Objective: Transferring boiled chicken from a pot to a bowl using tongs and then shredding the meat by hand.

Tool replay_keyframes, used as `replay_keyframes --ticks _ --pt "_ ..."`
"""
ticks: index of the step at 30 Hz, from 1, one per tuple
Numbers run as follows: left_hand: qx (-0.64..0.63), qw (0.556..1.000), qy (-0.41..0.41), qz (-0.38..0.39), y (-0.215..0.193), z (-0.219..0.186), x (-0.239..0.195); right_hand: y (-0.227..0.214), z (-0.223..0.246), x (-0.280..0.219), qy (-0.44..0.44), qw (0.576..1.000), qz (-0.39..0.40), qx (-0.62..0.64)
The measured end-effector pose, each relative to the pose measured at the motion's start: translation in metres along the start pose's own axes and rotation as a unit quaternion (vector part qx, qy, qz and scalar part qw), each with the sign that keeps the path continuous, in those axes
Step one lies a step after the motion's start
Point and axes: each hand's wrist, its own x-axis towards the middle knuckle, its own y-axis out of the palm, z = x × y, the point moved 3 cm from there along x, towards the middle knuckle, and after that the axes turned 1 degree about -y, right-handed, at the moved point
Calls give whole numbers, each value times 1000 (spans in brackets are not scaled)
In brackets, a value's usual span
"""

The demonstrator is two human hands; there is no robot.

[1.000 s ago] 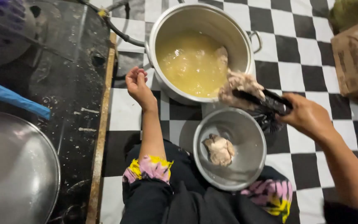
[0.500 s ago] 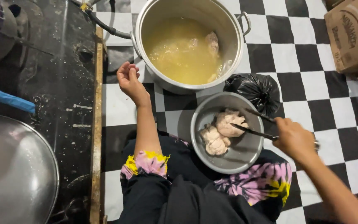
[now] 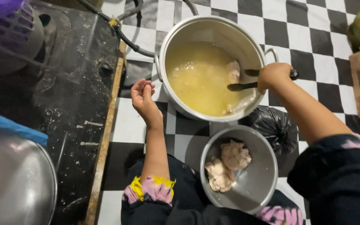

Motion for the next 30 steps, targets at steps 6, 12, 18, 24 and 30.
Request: replay_keyframes --ticks 6,12,18,24,30 --pt "-7 1000 -3 -7 2 -3 2 -17 43 45 15 992 111 51" --pt "-21 1000 -2 -6 0 5 3 -44 35 6 -37 996 51 65" --pt "-20 1000 3 -4 2 2 0 -54 49 -2 -31 990 115 75" --pt "-32 999 2 -9 -3 4 4 -58 58 -8 -51 986 66 145" --pt "-35 999 -14 6 8 3 -3 -39 54 -1 -43 993 57 99"
